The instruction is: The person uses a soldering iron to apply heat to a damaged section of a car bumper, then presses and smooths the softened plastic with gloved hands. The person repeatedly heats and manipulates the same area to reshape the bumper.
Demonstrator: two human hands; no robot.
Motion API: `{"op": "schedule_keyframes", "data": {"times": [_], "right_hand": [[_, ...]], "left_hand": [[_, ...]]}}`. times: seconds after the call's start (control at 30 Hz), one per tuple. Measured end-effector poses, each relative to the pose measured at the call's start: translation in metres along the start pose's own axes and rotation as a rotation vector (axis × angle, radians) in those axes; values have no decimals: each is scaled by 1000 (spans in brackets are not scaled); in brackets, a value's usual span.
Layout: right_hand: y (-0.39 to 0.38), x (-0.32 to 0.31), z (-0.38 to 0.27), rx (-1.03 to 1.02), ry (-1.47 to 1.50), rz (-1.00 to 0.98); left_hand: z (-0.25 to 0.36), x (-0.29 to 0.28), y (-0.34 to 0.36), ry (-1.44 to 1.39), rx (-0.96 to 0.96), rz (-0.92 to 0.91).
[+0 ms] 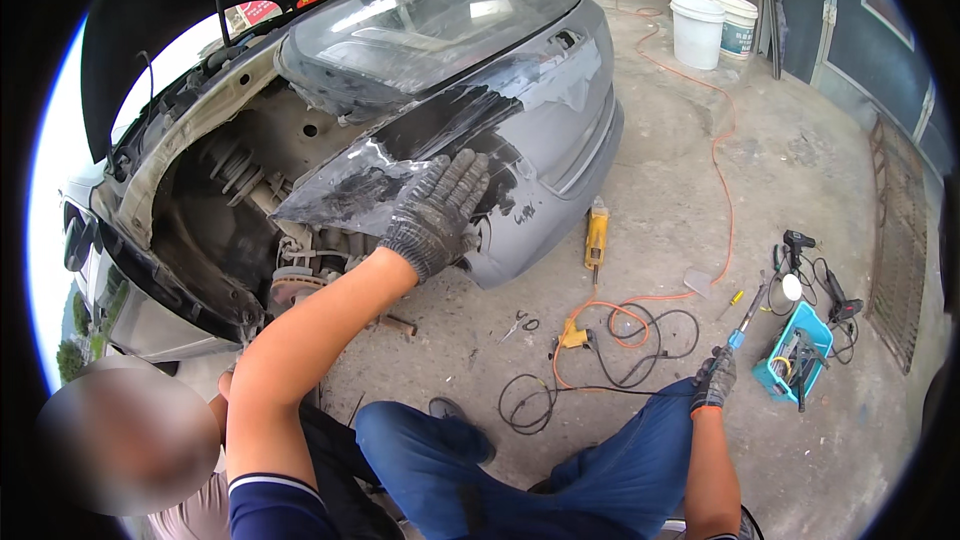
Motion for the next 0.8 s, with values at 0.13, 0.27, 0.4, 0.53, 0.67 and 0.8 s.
{"op": "schedule_keyframes", "data": {"times": [0.13,0.27,0.4,0.53,0.67,0.8], "right_hand": [[5,-2,6,35,58,-25],[5,-5,6,76,78,-33],[5,-8,6,59,80,-38],[19,-15,11,152,133,-108],[21,-21,13,109,103,-35],[27,-28,13,138,124,-37]], "left_hand": [[-34,-23,20,51,-89,128],[-34,-24,60,66,-96,144],[-20,-25,105,62,-116,111],[-10,-22,127,62,-98,41],[-18,-21,110,79,-90,100],[-31,-26,68,1,-145,202]]}}
Point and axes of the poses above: each hand's wrist, its own y-axis towards the middle knuckle, its own x-axis out of the palm, z = x × y, the point moved 1 cm from there along y, towards the middle knuckle, and after that the axes turned 2 degrees about -y, right-handed, at the moved point
